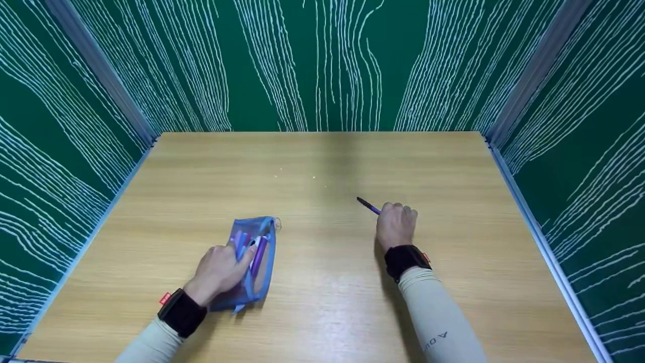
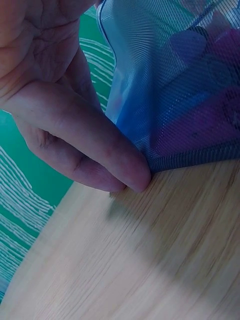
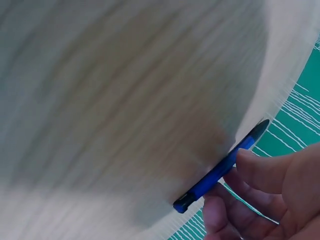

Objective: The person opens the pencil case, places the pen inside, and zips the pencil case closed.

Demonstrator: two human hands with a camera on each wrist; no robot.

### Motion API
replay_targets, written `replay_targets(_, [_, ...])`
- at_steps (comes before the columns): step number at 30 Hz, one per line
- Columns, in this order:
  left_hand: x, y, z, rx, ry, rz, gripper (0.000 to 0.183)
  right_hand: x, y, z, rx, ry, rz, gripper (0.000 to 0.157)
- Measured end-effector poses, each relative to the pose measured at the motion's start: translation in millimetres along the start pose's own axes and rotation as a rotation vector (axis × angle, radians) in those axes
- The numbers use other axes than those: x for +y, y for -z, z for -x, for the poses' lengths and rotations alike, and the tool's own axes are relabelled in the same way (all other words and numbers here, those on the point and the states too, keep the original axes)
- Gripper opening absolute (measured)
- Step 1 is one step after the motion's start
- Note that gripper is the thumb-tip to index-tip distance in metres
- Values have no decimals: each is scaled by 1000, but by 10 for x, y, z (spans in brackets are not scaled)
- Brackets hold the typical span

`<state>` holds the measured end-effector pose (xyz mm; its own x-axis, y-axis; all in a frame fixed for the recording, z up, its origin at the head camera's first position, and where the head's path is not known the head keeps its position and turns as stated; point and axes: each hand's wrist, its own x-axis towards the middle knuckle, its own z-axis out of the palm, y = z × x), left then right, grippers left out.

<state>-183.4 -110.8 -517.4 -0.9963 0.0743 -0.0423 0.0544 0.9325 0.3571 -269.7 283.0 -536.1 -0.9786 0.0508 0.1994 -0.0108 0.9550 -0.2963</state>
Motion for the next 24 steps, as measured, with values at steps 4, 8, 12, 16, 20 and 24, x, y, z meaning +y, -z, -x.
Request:
replay_targets(4, [-2,-4,1,1,0,0,70,1,-22,-1,-9,-10,0,14])
replay_targets(8, [-9,-13,-2,3,1,3,68,-11,-25,-3,-25,-20,6,15])
replay_targets(12, [-18,-21,-5,24,-16,0,65,-22,-17,-3,-26,-10,14,13])
replay_targets(16, [-20,-22,-8,27,-23,4,64,-24,-7,11,-31,3,7,14])
replay_targets(20, [-16,-18,-10,9,-12,10,64,-26,4,23,-42,-8,-10,18])
replay_targets(24, [-8,-9,-11,7,-10,3,66,-50,34,27,-44,-20,-21,21])
